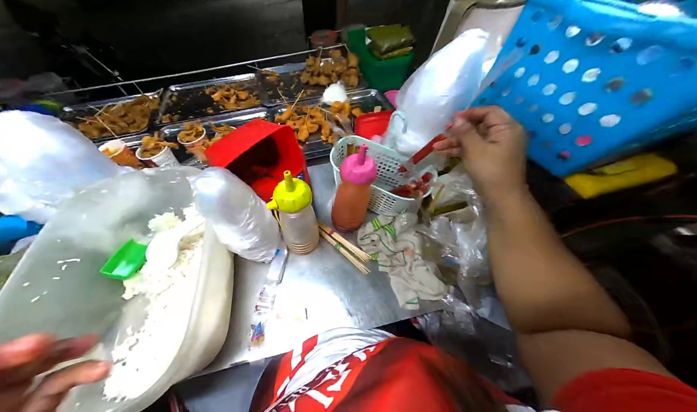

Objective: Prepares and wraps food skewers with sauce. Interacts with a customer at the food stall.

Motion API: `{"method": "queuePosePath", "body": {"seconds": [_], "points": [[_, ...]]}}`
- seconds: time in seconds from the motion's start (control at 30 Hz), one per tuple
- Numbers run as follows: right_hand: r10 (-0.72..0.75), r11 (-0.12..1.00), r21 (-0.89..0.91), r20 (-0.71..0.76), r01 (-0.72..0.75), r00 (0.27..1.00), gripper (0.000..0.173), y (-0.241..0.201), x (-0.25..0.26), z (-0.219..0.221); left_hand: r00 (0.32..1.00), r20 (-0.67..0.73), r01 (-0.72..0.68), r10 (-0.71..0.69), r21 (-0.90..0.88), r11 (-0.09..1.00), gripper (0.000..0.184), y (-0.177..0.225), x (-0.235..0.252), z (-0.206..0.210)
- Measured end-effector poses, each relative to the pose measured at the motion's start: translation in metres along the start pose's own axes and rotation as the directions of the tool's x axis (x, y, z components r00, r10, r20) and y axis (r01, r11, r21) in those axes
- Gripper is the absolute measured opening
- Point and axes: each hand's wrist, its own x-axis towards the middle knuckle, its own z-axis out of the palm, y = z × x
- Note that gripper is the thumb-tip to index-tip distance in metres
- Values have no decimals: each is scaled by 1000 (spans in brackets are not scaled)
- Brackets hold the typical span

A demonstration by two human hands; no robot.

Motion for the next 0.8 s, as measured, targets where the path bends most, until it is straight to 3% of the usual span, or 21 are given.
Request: {"method": "queuePosePath", "body": {"seconds": [0.07,0.13,0.2,0.27,0.37,0.47,0.53,0.6,0.7,0.8], "points": [[107,988,-117,77,-97,991,36,2,0,2,984,174,20,-41,117,993,35,-3,3,17],[93,962,-263,67,-73,993,44,-4,-5,-4,895,431,-31,-116,319,947,37,-6,5,31],[-65,938,-342,2,62,998,49,-15,-17,-15,752,622,-138,-217,470,872,43,-16,8,42],[-267,920,-314,-67,234,961,45,-24,-36,-20,685,668,-220,-290,570,791,45,-41,5,53],[-452,888,-95,9,451,892,31,-34,-69,-2,728,566,-181,-387,703,688,42,-88,-4,69],[-438,870,-44,391,492,809,23,-31,-109,44,789,444,-167,-426,821,546,37,-124,-6,80],[-360,864,-72,604,498,711,22,-17,-130,75,799,421,-176,-430,847,501,36,-139,-8,82],[-300,858,-109,686,502,663,24,-9,-142,93,801,428,-190,-418,844,501,35,-151,-12,82],[-63,862,-292,749,415,660,25,-11,-135,94,845,410,-231,-344,859,456,20,-167,-19,86],[191,792,-536,672,292,715,26,-6,-116,83,918,341,-243,-204,888,389,20,-178,-19,95]]}}
